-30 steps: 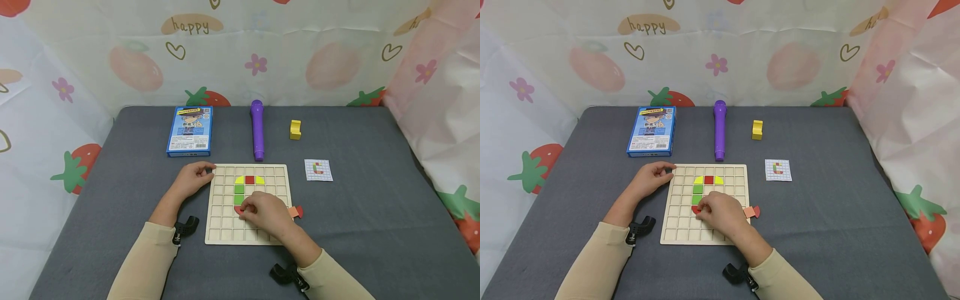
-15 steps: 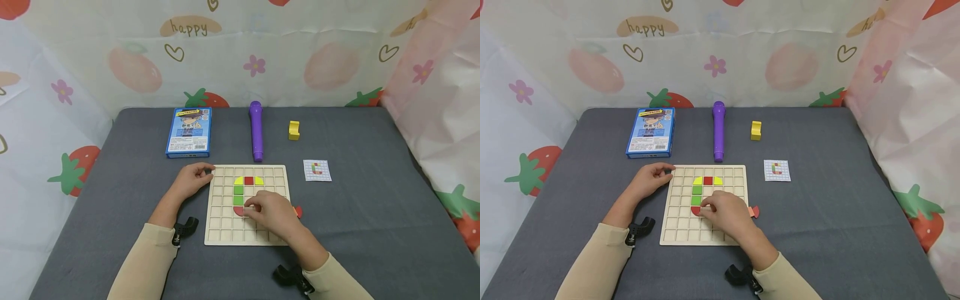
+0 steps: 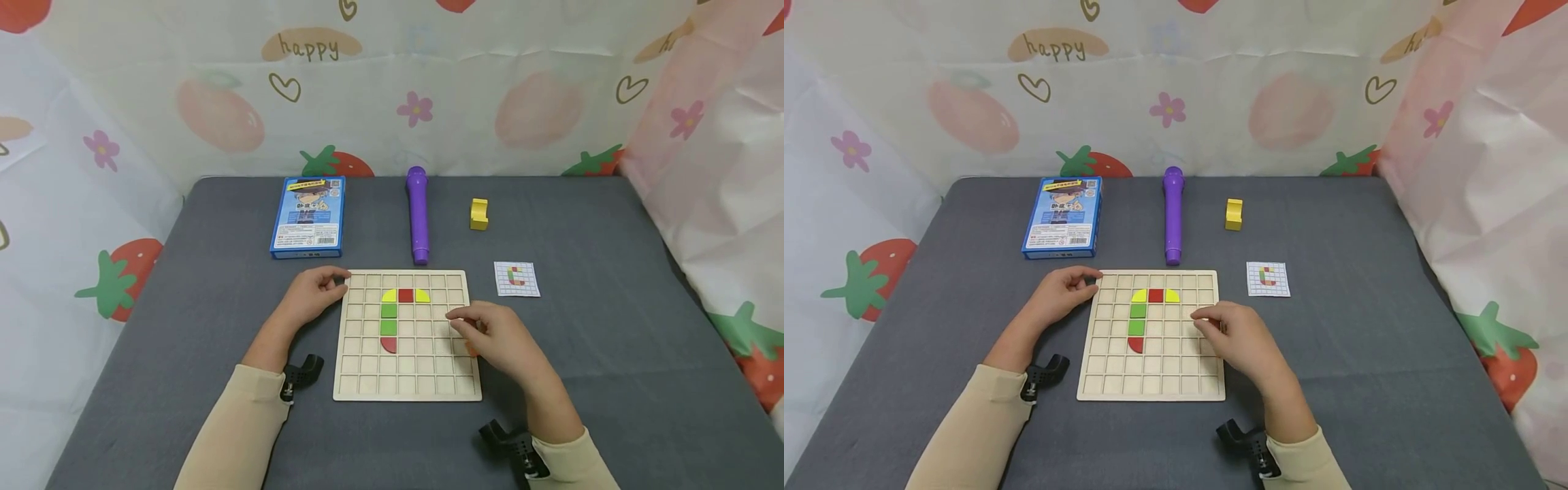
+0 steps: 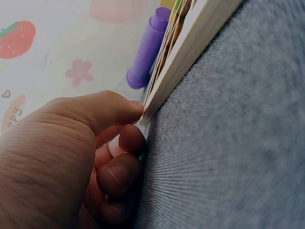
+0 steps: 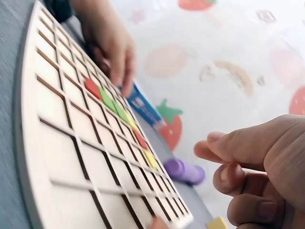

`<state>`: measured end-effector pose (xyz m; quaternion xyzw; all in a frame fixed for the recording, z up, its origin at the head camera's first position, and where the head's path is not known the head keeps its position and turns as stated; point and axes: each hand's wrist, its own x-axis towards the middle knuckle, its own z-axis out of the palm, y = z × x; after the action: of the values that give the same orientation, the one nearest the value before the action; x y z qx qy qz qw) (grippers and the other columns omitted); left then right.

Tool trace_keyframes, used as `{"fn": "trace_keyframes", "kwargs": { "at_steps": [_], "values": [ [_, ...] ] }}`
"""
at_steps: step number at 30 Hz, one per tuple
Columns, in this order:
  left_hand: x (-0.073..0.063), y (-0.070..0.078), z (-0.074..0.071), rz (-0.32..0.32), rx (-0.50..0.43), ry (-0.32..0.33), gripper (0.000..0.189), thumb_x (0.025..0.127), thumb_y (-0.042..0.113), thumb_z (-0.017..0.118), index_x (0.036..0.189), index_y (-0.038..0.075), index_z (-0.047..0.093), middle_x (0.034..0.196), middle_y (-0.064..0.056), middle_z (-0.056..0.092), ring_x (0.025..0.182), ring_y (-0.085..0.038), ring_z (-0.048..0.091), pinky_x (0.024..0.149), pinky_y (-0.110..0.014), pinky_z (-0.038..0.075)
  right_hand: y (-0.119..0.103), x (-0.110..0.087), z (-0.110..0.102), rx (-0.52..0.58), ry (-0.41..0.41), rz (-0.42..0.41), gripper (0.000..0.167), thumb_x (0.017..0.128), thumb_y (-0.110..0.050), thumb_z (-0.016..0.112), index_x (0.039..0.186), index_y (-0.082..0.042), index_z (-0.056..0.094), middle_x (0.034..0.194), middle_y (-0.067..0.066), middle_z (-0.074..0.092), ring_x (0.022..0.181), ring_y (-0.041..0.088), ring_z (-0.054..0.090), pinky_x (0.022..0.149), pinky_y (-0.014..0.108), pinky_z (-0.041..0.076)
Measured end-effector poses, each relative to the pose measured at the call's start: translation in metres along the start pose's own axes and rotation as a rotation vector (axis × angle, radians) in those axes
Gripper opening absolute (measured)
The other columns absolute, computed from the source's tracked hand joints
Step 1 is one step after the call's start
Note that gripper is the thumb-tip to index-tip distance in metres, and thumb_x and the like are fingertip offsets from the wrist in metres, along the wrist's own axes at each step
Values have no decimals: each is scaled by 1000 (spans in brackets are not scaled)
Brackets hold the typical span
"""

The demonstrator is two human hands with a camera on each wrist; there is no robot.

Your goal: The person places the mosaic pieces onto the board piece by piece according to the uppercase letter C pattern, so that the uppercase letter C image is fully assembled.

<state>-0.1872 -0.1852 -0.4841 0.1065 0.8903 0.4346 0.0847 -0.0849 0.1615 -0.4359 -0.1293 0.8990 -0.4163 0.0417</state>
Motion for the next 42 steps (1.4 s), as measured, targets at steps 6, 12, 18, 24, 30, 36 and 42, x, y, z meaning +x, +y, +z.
{"fn": "trace_keyframes", "kwargs": {
  "at_steps": [6,12,18,24,30,36,42],
  "values": [
    [0,0,0,-1,0,-2,29,99,18,69,125,8,72,70,-3,57,57,-20,47,59,-35,38,19,-5,-15,21,-48,104,25,95,-16,76,118,-5,76,78,1,53,68,19,48,58,30,41],
    [0,-2,0,4,-8,0,28,99,18,69,125,8,72,69,-3,56,56,-20,47,58,-35,38,30,-9,-26,37,-122,152,32,90,-19,81,119,-5,75,77,1,50,67,17,47,59,29,38],
    [0,-2,0,8,-9,3,27,99,18,69,124,8,72,69,-3,57,56,-20,46,58,-34,37,38,-12,-28,112,-200,166,31,87,-10,82,115,-2,74,77,1,50,70,16,47,61,27,38],
    [1,-2,0,6,-7,5,27,99,18,69,124,8,72,69,-3,56,56,-20,47,58,-34,37,43,-11,-22,124,-213,135,25,85,-5,82,109,-1,74,76,0,52,71,15,49,62,26,39],
    [1,-2,0,1,-5,5,27,99,18,69,124,9,72,70,-3,56,57,-20,47,58,-34,37,45,-10,-19,90,-199,166,15,90,-9,79,104,-5,76,77,0,53,72,17,50,62,27,39],
    [0,-1,0,1,-4,4,28,99,18,69,125,8,72,70,-3,56,58,-20,47,59,-34,37,45,-9,-17,82,-183,175,10,91,-9,77,101,-7,76,77,0,53,72,17,51,62,26,40],
    [0,-2,0,1,-8,3,28,99,18,68,125,8,72,70,-3,56,58,-20,47,59,-34,37,47,-11,-17,119,-209,154,20,85,-6,82,103,-5,73,77,1,52,70,15,49,62,25,39]
  ]
}}
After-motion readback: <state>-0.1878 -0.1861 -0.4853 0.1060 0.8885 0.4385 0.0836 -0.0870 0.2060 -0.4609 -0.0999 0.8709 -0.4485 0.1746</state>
